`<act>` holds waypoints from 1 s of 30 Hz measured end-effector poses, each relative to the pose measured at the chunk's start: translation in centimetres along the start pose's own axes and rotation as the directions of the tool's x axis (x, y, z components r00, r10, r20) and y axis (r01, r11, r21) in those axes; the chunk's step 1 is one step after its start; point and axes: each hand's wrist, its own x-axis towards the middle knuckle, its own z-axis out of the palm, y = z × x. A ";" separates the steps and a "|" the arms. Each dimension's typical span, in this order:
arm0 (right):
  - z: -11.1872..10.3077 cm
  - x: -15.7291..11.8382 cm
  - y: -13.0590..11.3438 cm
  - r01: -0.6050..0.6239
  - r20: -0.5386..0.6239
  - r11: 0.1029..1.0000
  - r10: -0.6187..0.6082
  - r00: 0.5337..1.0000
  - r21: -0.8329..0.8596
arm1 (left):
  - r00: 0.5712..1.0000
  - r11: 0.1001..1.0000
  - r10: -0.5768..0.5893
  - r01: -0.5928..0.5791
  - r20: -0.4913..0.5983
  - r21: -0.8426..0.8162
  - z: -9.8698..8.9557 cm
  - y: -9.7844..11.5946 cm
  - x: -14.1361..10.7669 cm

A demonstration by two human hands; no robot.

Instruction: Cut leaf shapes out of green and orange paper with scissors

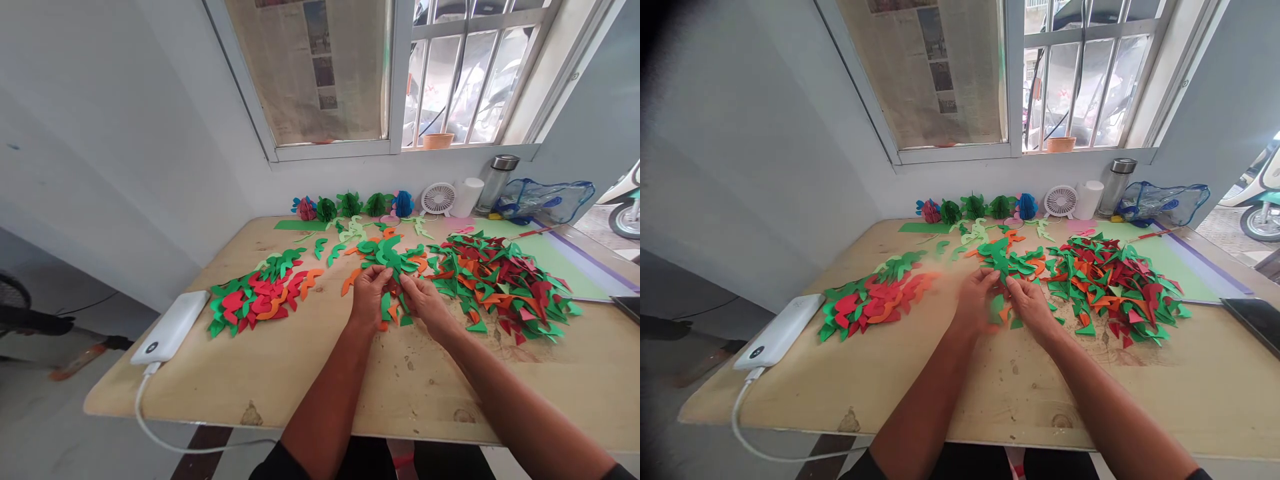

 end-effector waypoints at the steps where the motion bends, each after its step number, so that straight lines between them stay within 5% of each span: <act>1: 0.0 0.0 0.0 0.002 0.001 1.000 -0.002 1.000 0.000 | 1.000 1.000 -0.002 0.002 0.003 -0.009 0.0 0.0 0.0; 30: -0.2 0.1 -0.1 0.047 -0.006 0.998 -0.048 0.999 -0.044 | 0.999 0.999 -0.028 0.028 0.035 -0.014 0.0 0.1 -0.2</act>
